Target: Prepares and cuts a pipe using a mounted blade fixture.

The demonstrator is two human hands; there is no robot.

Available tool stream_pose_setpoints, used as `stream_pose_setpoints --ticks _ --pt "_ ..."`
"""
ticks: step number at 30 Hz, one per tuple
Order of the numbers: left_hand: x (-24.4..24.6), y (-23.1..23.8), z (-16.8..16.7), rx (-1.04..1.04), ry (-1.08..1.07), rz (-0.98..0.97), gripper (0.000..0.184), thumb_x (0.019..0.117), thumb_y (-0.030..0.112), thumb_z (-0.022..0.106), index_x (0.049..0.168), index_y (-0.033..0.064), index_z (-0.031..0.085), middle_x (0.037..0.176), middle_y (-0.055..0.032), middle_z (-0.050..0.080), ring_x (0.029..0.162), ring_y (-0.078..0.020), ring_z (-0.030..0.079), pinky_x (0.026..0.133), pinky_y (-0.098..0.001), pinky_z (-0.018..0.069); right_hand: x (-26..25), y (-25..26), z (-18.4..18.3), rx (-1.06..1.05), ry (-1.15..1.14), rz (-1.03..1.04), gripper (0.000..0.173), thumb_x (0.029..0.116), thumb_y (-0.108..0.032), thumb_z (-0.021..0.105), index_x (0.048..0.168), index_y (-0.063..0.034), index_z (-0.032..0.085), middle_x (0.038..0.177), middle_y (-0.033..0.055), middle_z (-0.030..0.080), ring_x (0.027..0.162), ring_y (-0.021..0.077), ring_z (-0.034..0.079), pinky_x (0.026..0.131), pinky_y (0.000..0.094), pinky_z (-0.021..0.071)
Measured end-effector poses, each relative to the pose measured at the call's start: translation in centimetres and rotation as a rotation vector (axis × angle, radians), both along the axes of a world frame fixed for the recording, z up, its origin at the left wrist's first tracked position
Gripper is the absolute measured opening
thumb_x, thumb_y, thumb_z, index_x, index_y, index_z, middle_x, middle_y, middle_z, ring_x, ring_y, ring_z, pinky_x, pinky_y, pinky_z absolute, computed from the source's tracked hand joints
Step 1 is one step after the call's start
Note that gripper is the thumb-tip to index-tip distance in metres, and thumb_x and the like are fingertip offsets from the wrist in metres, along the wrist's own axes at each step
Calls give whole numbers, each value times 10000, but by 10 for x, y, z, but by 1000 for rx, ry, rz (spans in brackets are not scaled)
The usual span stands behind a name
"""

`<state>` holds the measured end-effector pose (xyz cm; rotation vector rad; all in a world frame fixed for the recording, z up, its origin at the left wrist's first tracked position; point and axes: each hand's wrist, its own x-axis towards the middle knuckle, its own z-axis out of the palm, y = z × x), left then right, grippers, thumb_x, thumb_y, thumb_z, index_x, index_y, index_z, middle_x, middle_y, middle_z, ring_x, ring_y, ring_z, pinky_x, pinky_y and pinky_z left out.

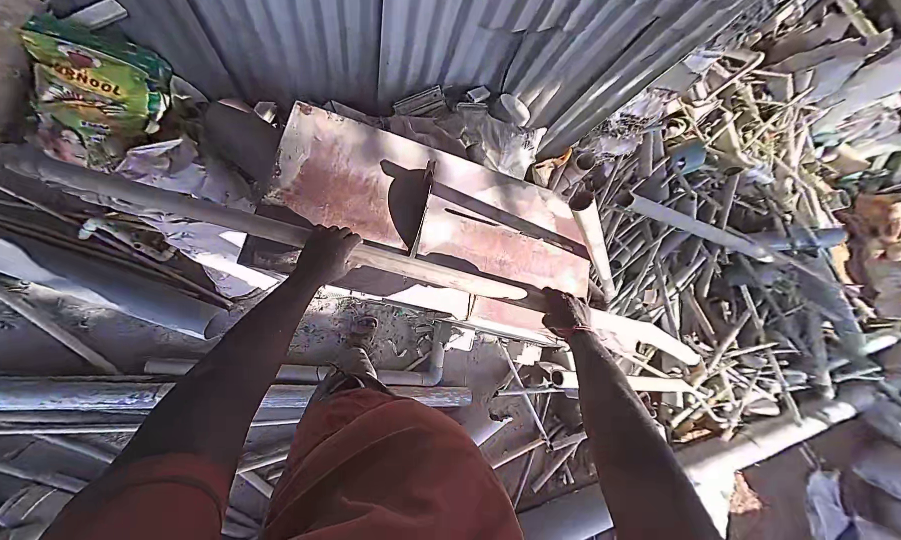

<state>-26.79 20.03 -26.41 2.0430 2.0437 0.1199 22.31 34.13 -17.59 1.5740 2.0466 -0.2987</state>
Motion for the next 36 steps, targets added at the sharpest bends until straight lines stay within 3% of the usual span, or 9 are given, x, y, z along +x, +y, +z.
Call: stream_pose_setpoints --ticks 3,7,11,13,16,21,27,32,36 --pt "-38 15 -36 122 -129 -88 588 946 497 670 1395 125 600 1322 -164 654 1250 -368 602 1085 -586 406 0 18 -16 3 -36 -80 497 814 -144 761 1299 -108 659 1222 190 702 1190 399 635 1040 639 428" --pt "-78 23 -58 77 -154 -95 545 979 512 634 1405 173 604 1416 -113 616 1333 -341 561 1110 -593 393 -1 39 -33 9 -22 -103 480 778 -109 792 1244 -72 685 1204 210 704 1179 417 638 1043 658 429" --pt "-79 28 -71 26 -176 -62 570 977 540 587 1447 218 585 1590 -60 472 1515 -351 351 1141 -677 280 1 38 -47 52 62 -82 603 724 -117 861 1294 -80 669 1337 229 621 1263 430 574 1068 653 411" --pt "-75 26 -74 29 -159 -23 577 979 552 558 1462 237 572 1606 -68 451 1522 -367 330 1149 -694 242 5 26 -57 -2 153 -122 692 777 -94 820 1428 -102 585 1487 220 521 1363 429 497 1114 662 352" --pt "-62 14 -82 88 -83 38 634 975 580 523 1517 251 514 1624 -109 416 1517 -402 330 1175 -696 194 -3 5 -78 -14 351 -175 575 955 -79 624 1515 -76 495 1603 173 428 1499 373 371 1204 649 219" --pt "-61 19 -66 -102 -29 61 666 991 537 538 1577 243 418 1659 -125 348 1516 -407 326 1185 -692 181 -57 -12 -143 391 460 -254 425 1059 -225 417 1437 -187 607 1531 80 548 1477 330 428 1211 628 231" --pt "-60 46 -47 -165 -91 66 793 975 613 475 1570 95 396 1658 -206 301 1532 -458 244 1165 -728 190 -81 12 -158 560 443 -406 407 992 -215 479 1327 -280 702 1438 1 636 1381 256 543 1161 593 324" --pt "-59 58 -49 -243 -18 101 898 948 746 374 1615 148 318 1697 -162 233 1563 -416 196 1173 -724 202 -77 21 -155 541 454 -392 447 999 -207 444 1378 -295 664 1486 -16 599 1410 244 520 1137 588 346" --pt "-61 55 -53 -234 7 128 865 959 701 447 1612 145 333 1701 -148 233 1580 -371 172 1249 -622 137 -80 20 -151 485 480 -378 433 1026 -241 438 1411 -271 634 1517 -9 571 1439 255 492 1160 602 313"
